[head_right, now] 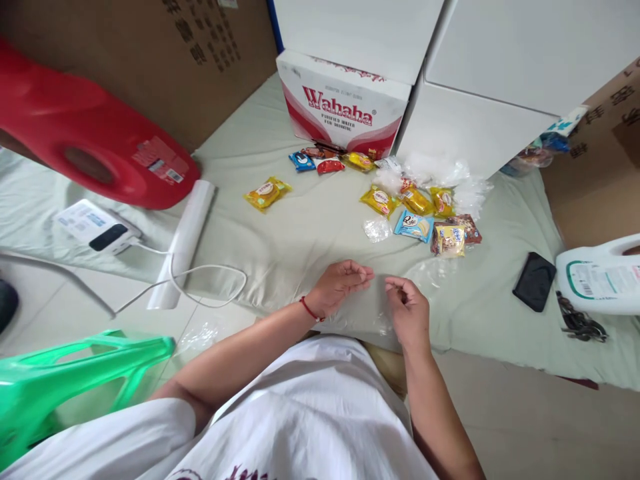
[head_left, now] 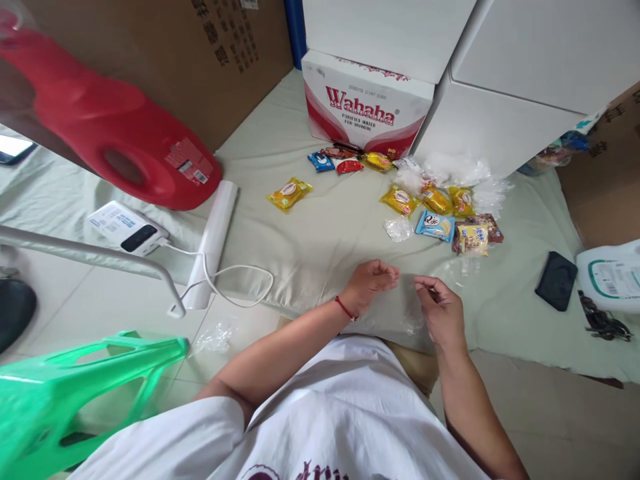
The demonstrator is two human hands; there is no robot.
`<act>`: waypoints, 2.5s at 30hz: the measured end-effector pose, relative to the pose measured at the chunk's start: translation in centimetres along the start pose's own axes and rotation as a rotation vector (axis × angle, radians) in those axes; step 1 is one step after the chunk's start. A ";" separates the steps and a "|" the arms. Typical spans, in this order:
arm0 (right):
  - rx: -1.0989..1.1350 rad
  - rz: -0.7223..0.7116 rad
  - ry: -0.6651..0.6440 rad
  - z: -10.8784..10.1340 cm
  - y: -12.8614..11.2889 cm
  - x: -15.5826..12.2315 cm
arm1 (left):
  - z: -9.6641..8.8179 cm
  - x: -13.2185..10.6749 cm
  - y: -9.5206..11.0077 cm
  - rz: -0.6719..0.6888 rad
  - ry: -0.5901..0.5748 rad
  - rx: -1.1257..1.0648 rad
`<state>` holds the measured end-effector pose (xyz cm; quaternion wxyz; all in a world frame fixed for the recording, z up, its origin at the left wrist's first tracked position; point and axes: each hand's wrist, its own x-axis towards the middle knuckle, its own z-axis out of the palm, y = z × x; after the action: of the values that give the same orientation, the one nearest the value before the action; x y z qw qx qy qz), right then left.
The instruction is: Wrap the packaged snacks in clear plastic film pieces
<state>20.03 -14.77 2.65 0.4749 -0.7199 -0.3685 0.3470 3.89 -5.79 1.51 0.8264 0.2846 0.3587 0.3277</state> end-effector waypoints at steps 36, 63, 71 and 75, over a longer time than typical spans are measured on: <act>-0.544 -0.859 -0.375 -0.5 -1.8 0.3 | -2.3 1.4 3.7 0.017 0.341 0.227; 0.135 -0.096 -0.459 9.2 -2.8 1.6 | -5.6 -5.6 2.0 0.297 0.630 0.472; 0.765 0.274 -0.529 7.5 -7.8 0.8 | -6.3 -5.5 3.3 0.232 0.594 0.481; 0.759 0.213 -0.400 5.3 -7.7 2.4 | -6.7 -5.2 5.9 0.244 0.485 0.182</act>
<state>15.14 -8.28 7.88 0.5866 -0.4472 -0.2231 0.6373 -6.06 -4.44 3.89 0.6420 0.3121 0.5369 0.4497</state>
